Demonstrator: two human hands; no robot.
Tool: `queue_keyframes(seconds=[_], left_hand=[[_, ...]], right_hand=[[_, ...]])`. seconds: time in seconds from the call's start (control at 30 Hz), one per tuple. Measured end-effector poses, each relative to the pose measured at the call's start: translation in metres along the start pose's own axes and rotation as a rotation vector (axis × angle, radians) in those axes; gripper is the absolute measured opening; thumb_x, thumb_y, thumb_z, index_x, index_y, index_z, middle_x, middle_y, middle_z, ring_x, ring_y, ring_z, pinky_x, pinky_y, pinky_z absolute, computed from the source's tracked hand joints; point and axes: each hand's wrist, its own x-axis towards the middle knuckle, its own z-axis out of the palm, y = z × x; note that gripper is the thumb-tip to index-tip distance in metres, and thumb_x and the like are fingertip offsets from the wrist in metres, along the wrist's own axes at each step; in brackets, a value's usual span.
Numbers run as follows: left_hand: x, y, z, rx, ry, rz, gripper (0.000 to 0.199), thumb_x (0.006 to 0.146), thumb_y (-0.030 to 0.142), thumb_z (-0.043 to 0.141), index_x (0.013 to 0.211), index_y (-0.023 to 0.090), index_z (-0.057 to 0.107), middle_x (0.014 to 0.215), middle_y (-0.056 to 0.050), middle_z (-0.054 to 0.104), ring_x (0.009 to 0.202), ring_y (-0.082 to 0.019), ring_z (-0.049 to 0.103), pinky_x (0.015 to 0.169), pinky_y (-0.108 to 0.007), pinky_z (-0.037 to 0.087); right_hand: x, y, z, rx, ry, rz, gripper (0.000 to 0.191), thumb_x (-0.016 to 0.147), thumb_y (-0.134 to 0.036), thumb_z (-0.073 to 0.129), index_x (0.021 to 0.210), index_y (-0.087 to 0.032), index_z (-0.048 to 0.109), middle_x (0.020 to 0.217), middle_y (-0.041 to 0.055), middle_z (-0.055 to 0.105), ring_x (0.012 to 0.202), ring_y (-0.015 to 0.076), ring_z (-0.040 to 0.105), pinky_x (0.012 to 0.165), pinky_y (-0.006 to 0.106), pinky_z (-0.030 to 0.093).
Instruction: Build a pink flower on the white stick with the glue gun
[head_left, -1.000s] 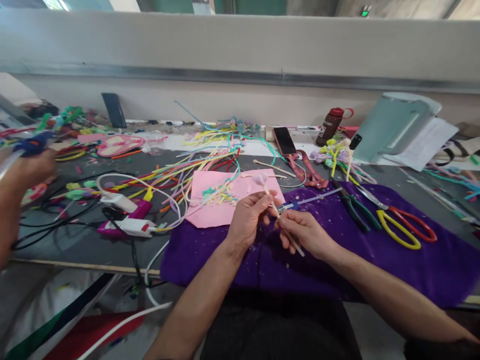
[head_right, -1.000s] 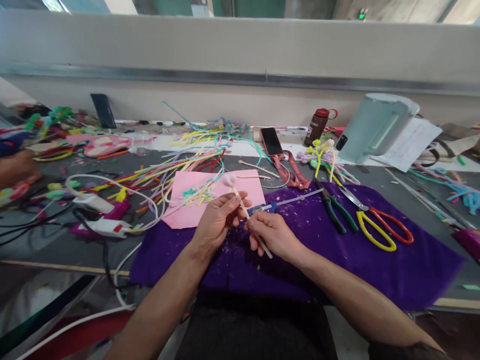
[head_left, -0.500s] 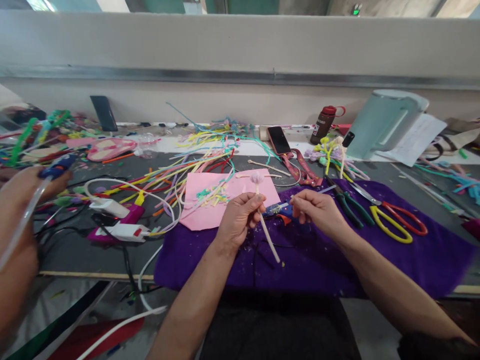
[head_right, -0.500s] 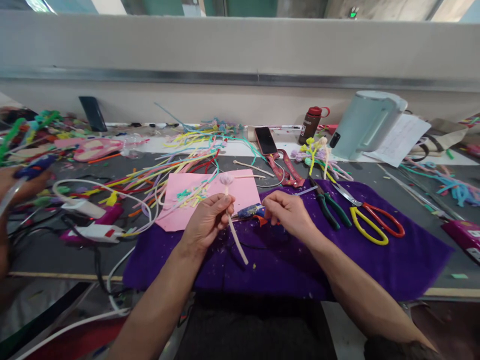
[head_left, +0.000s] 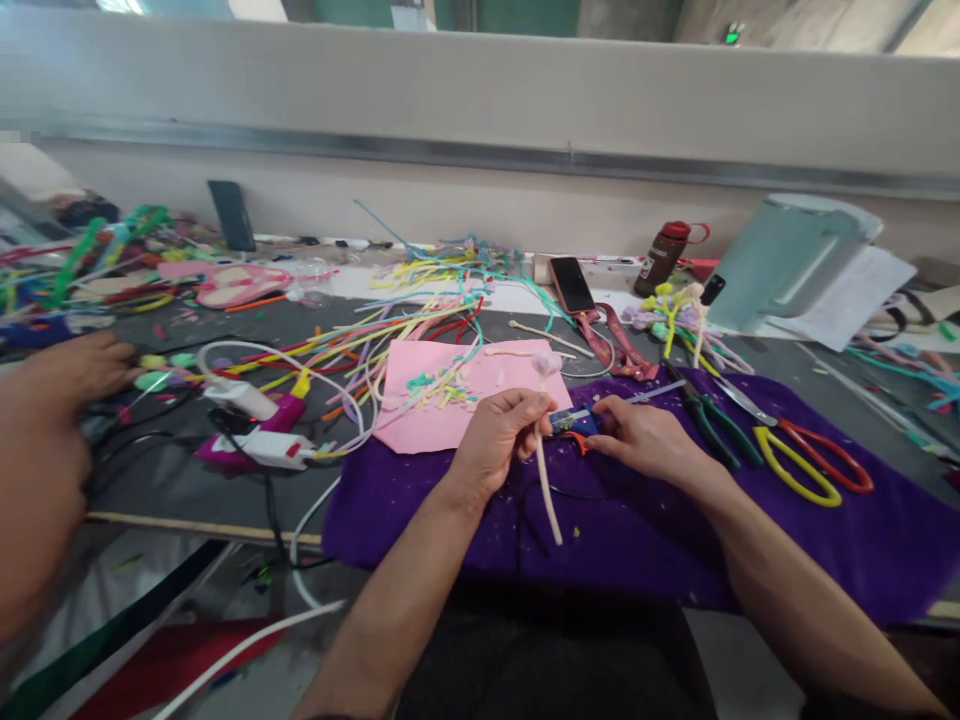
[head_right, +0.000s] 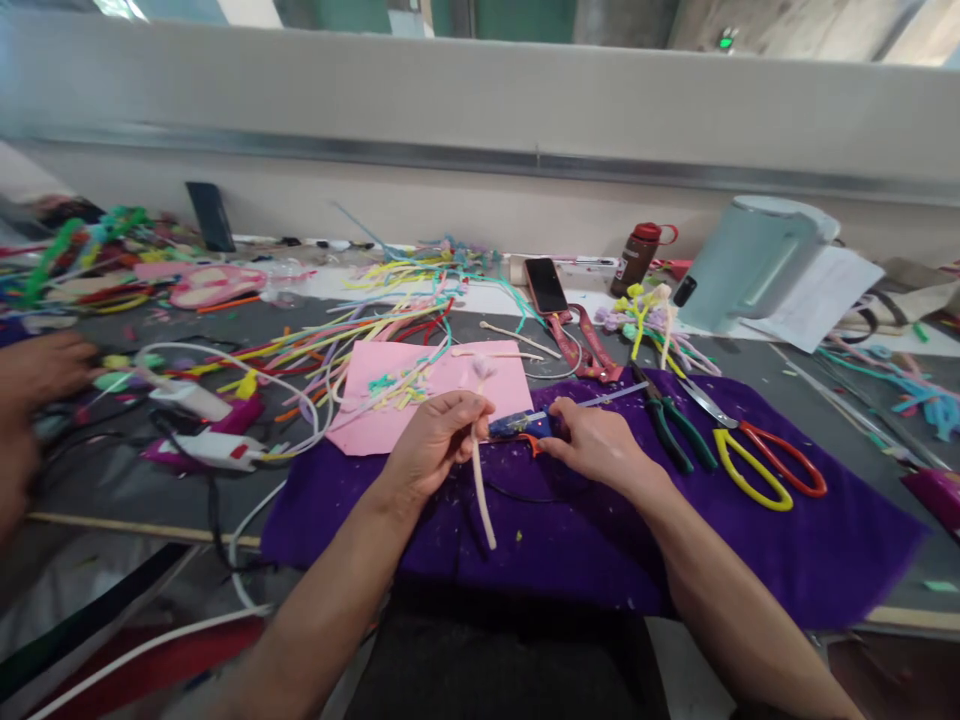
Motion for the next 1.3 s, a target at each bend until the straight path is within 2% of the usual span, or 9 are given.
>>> queue_keyframes(seconds=[0.1,0.17,0.27,0.47,0.73,0.9,1.1,1.17,1.3], left_hand=[[-0.002,-0.001,0.001,0.002,-0.035,-0.014,0.030,0.069,0.042,0.061,0.073,0.012,0.060,0.055,0.001,0.055,0.036,-0.002,0.040,0.033,-0.015,0.024],[-0.002,-0.003,0.001,0.000,-0.063,-0.018,0.031,0.069,0.043,0.060,0.073,0.012,0.060,0.055,0.001,0.055,0.037,-0.003,0.041,0.033,-0.015,0.025],[-0.002,-0.006,0.001,0.029,-0.121,-0.034,0.031,0.070,0.042,0.059,0.073,0.012,0.061,0.058,-0.001,0.057,0.037,-0.003,0.043,0.032,-0.015,0.027],[0.001,-0.013,-0.001,0.037,-0.200,-0.022,0.031,0.074,0.040,0.055,0.079,0.011,0.064,0.062,-0.003,0.060,0.039,-0.005,0.048,0.032,-0.015,0.029],[-0.003,-0.018,0.003,0.046,-0.254,-0.047,0.028,0.072,0.038,0.058,0.080,0.012,0.064,0.063,-0.003,0.060,0.041,-0.005,0.049,0.033,-0.015,0.031],[-0.004,-0.017,0.006,0.055,-0.274,-0.061,0.028,0.073,0.038,0.057,0.080,0.012,0.064,0.063,-0.002,0.061,0.040,-0.004,0.048,0.035,-0.015,0.033],[-0.015,-0.016,-0.003,0.064,-0.258,-0.069,0.028,0.073,0.038,0.054,0.080,0.011,0.062,0.060,-0.002,0.060,0.039,-0.004,0.047,0.033,-0.015,0.032],[-0.023,-0.018,-0.015,0.162,-0.224,-0.095,0.027,0.073,0.037,0.054,0.075,0.012,0.062,0.059,-0.001,0.059,0.037,-0.004,0.046,0.033,-0.015,0.031],[-0.036,-0.021,-0.039,0.391,-0.047,-0.074,0.029,0.075,0.039,0.050,0.066,0.013,0.060,0.046,0.002,0.053,0.036,-0.005,0.044,0.036,-0.015,0.031]], right_hand=[[0.001,0.006,0.005,0.107,-0.018,-0.036,0.055,0.075,-0.043,0.054,0.123,-0.020,0.039,0.069,0.0014,0.063,0.060,0.0177,0.058,0.049,0.023,0.032],[0.002,0.008,0.009,0.175,-0.029,-0.071,0.056,0.077,-0.037,0.052,0.127,-0.020,0.034,0.069,0.0008,0.062,0.059,0.0171,0.057,0.050,0.024,0.035],[0.004,0.012,0.012,0.230,0.009,-0.072,0.050,0.079,-0.033,0.047,0.125,-0.019,0.035,0.069,0.0007,0.061,0.060,0.0169,0.058,0.053,0.025,0.039],[0.011,0.024,0.018,0.166,0.199,0.062,0.046,0.076,-0.040,0.050,0.116,-0.019,0.042,0.071,0.0029,0.063,0.059,0.0191,0.061,0.055,0.028,0.042],[0.013,0.033,0.024,0.082,0.090,0.030,0.049,0.076,-0.052,0.048,0.113,-0.020,0.047,0.081,0.0065,0.065,0.064,0.0204,0.063,0.054,0.028,0.044],[0.013,0.033,0.021,0.025,0.095,0.017,0.048,0.075,-0.054,0.049,0.110,-0.022,0.051,0.081,0.0050,0.066,0.063,0.0197,0.063,0.052,0.027,0.043],[0.004,0.024,0.005,0.084,0.378,0.064,0.034,0.077,-0.044,0.050,0.097,-0.019,0.060,0.081,0.0044,0.067,0.066,0.0182,0.062,0.057,0.027,0.045],[0.004,0.017,-0.007,0.148,0.363,0.015,0.028,0.078,-0.040,0.050,0.092,-0.019,0.062,0.081,0.0040,0.066,0.067,0.0175,0.061,0.058,0.026,0.045],[0.024,-0.006,-0.023,0.143,0.241,-0.121,0.019,0.078,-0.034,0.052,0.083,-0.020,0.063,0.072,0.0020,0.065,0.061,0.0155,0.058,0.053,0.024,0.042]])
